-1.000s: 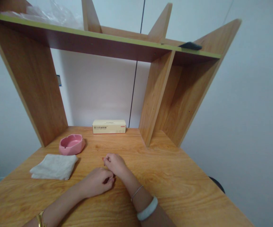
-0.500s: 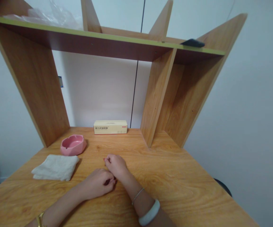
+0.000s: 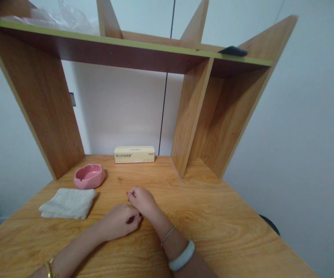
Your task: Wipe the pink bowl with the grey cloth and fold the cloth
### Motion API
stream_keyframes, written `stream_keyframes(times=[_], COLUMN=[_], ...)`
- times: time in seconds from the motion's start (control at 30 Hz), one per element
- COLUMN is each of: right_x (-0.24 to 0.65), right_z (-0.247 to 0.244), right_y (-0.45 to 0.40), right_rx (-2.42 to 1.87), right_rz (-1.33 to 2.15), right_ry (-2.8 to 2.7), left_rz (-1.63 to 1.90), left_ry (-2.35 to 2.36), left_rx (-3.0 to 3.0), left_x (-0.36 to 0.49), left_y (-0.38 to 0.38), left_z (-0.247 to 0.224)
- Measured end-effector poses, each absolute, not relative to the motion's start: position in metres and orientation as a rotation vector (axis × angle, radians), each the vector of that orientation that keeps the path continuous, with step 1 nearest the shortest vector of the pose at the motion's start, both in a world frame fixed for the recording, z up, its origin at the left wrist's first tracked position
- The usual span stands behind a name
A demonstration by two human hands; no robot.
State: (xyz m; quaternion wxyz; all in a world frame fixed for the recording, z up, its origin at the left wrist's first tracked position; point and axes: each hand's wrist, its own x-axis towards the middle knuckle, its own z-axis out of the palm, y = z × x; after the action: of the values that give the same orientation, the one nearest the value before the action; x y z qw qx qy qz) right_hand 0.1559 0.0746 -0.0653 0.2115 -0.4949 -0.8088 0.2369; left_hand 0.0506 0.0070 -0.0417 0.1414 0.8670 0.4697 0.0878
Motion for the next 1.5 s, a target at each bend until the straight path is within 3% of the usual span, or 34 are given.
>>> stream_keyframes(times=[1.5], right_x=[0.1562], right_z=[-0.0661], right_y=[0.0748], right_rx=[-1.343], right_rz=[0.674], right_ry=[-2.197], left_rz=[0.353], left_ry=[1.326], left_rx=[2.576], left_x=[0.0502], left_y=[0.0059], left_z=[-0.0424])
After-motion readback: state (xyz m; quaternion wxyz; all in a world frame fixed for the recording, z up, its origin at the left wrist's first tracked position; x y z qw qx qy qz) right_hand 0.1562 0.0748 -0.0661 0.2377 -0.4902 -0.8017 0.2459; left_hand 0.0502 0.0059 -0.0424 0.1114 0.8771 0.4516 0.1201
